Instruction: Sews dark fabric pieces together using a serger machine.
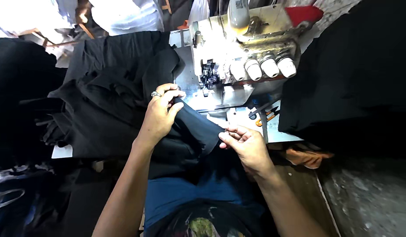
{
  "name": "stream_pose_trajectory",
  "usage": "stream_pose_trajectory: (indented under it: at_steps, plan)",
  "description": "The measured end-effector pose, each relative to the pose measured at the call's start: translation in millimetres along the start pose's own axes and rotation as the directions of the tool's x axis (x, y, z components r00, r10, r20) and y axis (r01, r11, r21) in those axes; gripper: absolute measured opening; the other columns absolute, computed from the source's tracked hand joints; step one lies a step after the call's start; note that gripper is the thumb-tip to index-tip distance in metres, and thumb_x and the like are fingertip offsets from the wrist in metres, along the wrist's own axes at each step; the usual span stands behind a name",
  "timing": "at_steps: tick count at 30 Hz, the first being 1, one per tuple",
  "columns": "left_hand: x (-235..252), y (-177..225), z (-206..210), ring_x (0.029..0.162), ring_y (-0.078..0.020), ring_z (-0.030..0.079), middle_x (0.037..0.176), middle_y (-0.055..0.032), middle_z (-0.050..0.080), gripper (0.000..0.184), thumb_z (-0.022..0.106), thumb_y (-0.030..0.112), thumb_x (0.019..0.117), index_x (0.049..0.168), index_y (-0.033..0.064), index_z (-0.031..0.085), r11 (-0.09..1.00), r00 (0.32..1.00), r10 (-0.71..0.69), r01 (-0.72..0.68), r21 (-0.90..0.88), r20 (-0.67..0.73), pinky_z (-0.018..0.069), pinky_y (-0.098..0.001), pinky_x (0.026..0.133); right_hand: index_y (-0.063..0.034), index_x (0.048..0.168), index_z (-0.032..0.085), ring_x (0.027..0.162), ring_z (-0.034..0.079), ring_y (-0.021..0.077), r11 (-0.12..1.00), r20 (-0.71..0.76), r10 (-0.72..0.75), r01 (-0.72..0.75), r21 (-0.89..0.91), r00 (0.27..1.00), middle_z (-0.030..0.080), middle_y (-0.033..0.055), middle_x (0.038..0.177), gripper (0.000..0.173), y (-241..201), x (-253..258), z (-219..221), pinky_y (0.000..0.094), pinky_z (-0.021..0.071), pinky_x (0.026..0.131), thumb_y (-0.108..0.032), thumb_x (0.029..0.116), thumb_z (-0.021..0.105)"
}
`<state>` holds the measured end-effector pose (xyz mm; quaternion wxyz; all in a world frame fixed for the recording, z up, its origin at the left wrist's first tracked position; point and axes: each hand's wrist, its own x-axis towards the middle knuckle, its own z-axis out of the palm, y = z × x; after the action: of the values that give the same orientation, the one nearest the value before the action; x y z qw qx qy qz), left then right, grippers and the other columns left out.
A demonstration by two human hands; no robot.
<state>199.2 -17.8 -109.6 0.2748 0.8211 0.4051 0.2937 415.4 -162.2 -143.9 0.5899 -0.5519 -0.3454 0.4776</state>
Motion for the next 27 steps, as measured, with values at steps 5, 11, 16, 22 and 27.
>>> stream_pose_trajectory:
  at_steps: [5, 11, 16, 22, 27]
  plan:
    - [-4.5, -0.4, 2.5, 0.124, -0.017, 0.06, 0.142, -0.0082, 0.058, 0.023, 0.068, 0.012, 0.0976, 0.12, 0.0076, 0.071, 0.997, 0.997, 0.06, -0.058, 0.046, -0.055, 0.0542, -0.0347, 0.101, 0.0037, 0.105, 0.072, 0.069, 0.071, 0.0121, 1.0, 0.028, 0.011, -0.01, -0.009, 1.0, 0.074, 0.0064, 0.085, 0.014, -12.0, -15.0, 9.5, 0.0254, 0.0632, 0.067, 0.002, 0.0909, 0.07]
    - [-112.8, 30.7, -33.9, 0.133, -0.0216, 0.056, 0.147, -0.0142, 0.054, 0.043, 0.057, 0.025, 0.1042, 0.141, 0.0015, 0.054, 0.988, 0.853, -0.133, 0.071, -0.14, -0.505, 0.0523, -0.0379, 0.107, -0.0169, 0.114, 0.074, 0.092, 0.071, 0.0026, 0.979, 0.712, -0.132, -0.02, 0.202, 0.69, 0.075, -0.006, 0.102, 0.024, -11.3, -87.2, 15.2, 0.0217, 0.0607, 0.08, -0.029, 0.093, 0.076]
    - [-188.0, 16.1, -10.7, 0.115, -0.0125, 0.065, 0.127, -0.007, 0.067, 0.051, 0.054, 0.039, 0.1029, 0.138, 0.0023, 0.057, 0.599, 0.78, -0.626, 0.468, -0.65, -0.016, 0.0553, -0.0338, 0.099, -0.01, 0.14, 0.051, 0.119, 0.065, 0.0213, 0.8, 0.511, 0.229, -0.46, 0.386, 0.828, 0.067, 0.0053, 0.13, 0.081, 55.2, -50.6, 39.9, 0.0448, 0.0562, 0.098, -0.072, 0.0883, 0.061]
    - [-210.1, 32.3, -33.6, 0.092, -0.0105, 0.072, 0.1, -0.0013, 0.075, 0.022, 0.063, 0.02, 0.1004, 0.115, 0.0054, 0.069, 0.719, 0.819, -0.551, 0.367, -0.59, -0.163, 0.0621, -0.0287, 0.083, 0.0003, 0.117, 0.061, 0.081, 0.074, 0.0172, 0.948, 0.314, 0.302, -0.319, 0.001, 0.9, 0.074, 0.008, 0.096, 0.022, 18.9, -43.6, 56.9, 0.0363, 0.0654, 0.073, -0.018, 0.107, 0.053]
    - [-183.3, 85.7, -44.2, 0.083, -0.0067, 0.07, 0.093, 0.0009, 0.074, 0.021, 0.066, 0.025, 0.0975, 0.11, 0.0085, 0.072, 0.937, 0.89, -0.332, 0.271, -0.222, -0.313, 0.0609, -0.03, 0.075, -0.0123, 0.125, 0.06, 0.108, 0.068, 0.0142, 0.689, 0.568, 0.227, -0.542, 0.48, 0.791, 0.071, 0.0047, 0.114, 0.045, 26.2, -38.9, 88.0, 0.0345, 0.0579, 0.093, -0.037, 0.1125, 0.024]
